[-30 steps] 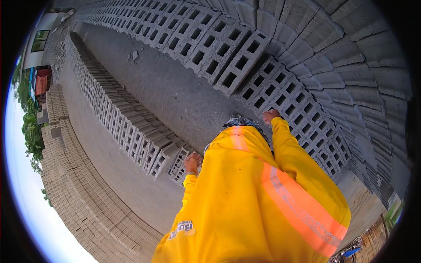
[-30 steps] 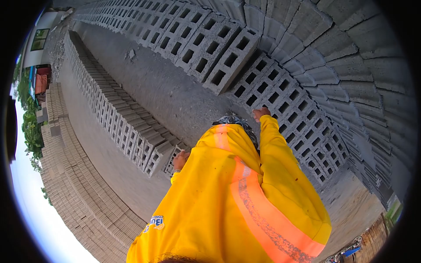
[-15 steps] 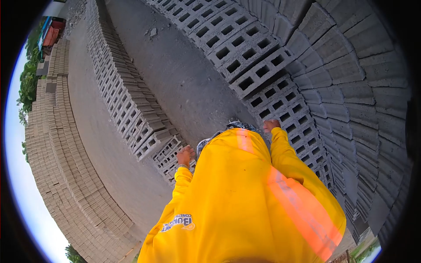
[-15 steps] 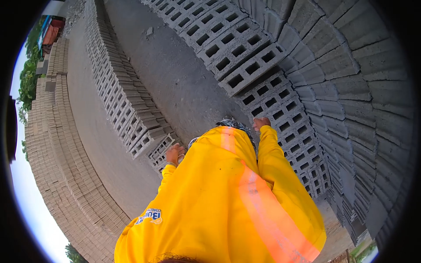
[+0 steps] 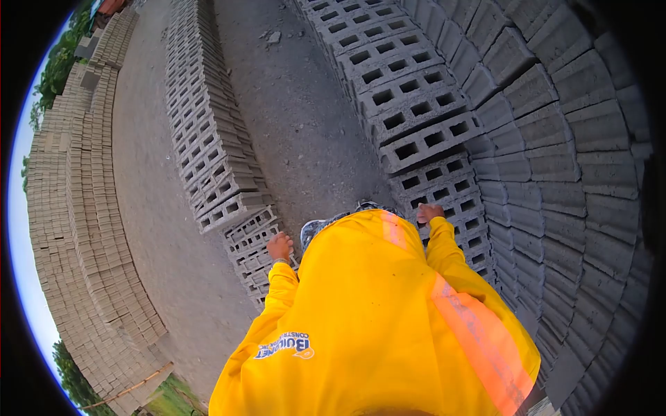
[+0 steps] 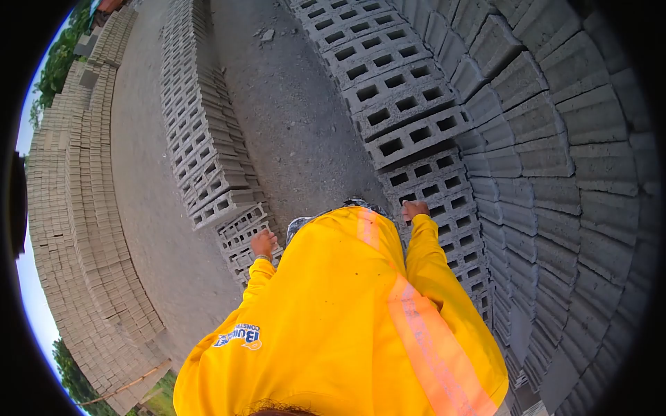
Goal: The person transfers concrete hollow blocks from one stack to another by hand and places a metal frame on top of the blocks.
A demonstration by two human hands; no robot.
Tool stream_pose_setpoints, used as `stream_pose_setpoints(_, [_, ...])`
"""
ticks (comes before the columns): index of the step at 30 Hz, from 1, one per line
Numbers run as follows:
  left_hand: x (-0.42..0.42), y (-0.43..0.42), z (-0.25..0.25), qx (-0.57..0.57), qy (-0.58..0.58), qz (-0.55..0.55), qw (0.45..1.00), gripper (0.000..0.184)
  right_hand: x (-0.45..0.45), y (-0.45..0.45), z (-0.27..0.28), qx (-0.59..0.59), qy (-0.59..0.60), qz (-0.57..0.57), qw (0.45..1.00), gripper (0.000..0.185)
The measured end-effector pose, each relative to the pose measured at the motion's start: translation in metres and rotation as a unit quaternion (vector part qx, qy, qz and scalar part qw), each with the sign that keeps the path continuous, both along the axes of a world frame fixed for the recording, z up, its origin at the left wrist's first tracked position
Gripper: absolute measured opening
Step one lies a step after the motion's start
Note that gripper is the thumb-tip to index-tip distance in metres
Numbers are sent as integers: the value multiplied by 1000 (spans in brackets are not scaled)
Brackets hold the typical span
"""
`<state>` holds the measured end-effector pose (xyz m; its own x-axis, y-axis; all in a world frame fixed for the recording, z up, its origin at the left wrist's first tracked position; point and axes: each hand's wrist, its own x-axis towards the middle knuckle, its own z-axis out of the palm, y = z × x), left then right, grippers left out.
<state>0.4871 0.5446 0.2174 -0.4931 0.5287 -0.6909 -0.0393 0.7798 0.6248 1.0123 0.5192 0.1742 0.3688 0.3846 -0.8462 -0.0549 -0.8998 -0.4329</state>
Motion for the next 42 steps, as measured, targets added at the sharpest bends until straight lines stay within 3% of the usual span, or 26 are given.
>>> stream_pose_setpoints(5, [-4, -8, 0, -16, -20, 45, 999, 25, -14, 4, 8, 5, -9, 10, 1000, 35])
stream_pose_setpoints(8, [-17, -12, -9, -27, -103, 40, 993, 24, -19, 4, 12, 19, 2, 22, 1000, 34])
stream_pose_setpoints(14, [-2, -13, -3, -45, -35, 31, 998, 25, -26, -20, -4, 3, 4, -20, 1000, 33])
stream_pose_setpoints(20, [4, -5, 6, -56, -88, -45, 994, 31, -21, -29, -4, -21, 7, -31, 999, 33])
stream_pose_setpoints(35, [22, -6, 22, -73, -40, -63, 995, 35, -24, -42, -32, 2, 23, -62, 998, 34])
stream_pose_setpoints(38, [27, -10, 29, -74, -15, -74, 994, 31, -27, -43, -6, -2, 22, -63, 998, 34])
stream_pose_setpoints(42, [10, -20, 17, -78, -50, -83, 992, 31, -23, -48, -25, -20, 42, -27, 999, 36])
